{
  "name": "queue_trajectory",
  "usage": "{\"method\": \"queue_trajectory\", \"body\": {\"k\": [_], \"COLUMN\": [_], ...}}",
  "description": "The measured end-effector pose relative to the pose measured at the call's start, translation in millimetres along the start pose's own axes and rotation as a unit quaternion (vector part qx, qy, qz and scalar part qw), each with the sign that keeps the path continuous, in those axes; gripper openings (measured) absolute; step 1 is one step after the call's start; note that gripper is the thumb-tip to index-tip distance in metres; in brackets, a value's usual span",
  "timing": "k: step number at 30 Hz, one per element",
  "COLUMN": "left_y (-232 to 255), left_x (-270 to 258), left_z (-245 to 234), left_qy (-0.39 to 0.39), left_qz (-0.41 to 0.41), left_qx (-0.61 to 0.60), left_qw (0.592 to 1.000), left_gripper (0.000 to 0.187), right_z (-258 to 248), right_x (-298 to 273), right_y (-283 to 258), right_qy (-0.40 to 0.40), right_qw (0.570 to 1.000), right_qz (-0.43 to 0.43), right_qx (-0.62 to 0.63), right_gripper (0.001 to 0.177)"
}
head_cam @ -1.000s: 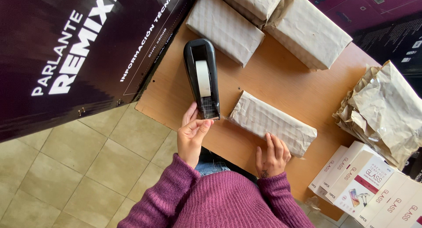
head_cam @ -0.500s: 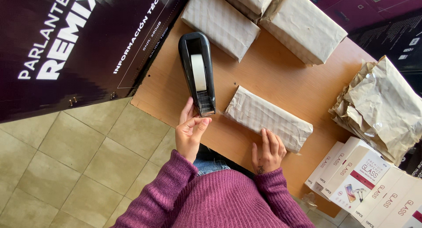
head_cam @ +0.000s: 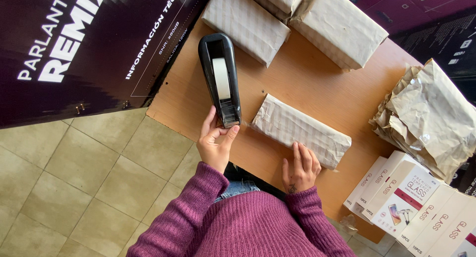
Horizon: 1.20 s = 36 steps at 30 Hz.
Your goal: The person wraps individual tempered glass screen protector boxes in brown paper, secures the paper with tape using a dispenser, and places the wrapped packages into a stack.
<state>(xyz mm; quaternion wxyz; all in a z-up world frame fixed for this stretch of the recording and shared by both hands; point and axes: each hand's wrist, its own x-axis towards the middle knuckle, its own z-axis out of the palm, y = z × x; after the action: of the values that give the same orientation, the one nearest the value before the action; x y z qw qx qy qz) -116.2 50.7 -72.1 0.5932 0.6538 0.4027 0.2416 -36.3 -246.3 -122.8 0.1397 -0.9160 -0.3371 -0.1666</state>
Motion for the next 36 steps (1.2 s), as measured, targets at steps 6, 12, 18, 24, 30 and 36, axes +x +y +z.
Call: {"method": "queue_trajectory", "body": {"k": [6,12,18,24,30,36], "left_y": [-23.4,-56.8,20.4,61.8,84.2,81.1], "left_x": [4.2,-35.4,-41.4,-31.6,-11.5,-1.5], "left_z": [-12.4,-30.6,12.3,87.7,139.7,148.1], "left_qy": [-0.015,-0.028,-0.231,-0.423,-0.448,-0.444], "left_qz": [-0.013,0.109,0.178,0.007,-0.071,-0.085], "left_qx": [0.102,0.154,0.038,0.118,0.307,0.411], "left_qw": [0.995,0.982,0.956,0.899,0.837,0.791], "left_gripper": [0.029,0.027,0.022,0.09,0.085,0.069], "right_z": [0.6,-4.3,-4.3,-8.7,-7.5,2.2], "right_x": [0.4,2.3,-0.1,7.7,15.4,11.6], "right_y": [-0.3,-2.2,-6.0,-7.7,-4.4,-0.9], "right_qy": [0.002,-0.013,0.017,0.047,0.086,0.11], "right_qw": [1.0,1.0,0.996,0.982,0.967,0.951], "right_qz": [0.001,0.018,0.057,0.115,0.166,0.186], "right_qx": [-0.002,0.012,0.064,0.142,0.174,0.222], "right_gripper": [0.066,0.065,0.055,0.036,0.027,0.023]}}
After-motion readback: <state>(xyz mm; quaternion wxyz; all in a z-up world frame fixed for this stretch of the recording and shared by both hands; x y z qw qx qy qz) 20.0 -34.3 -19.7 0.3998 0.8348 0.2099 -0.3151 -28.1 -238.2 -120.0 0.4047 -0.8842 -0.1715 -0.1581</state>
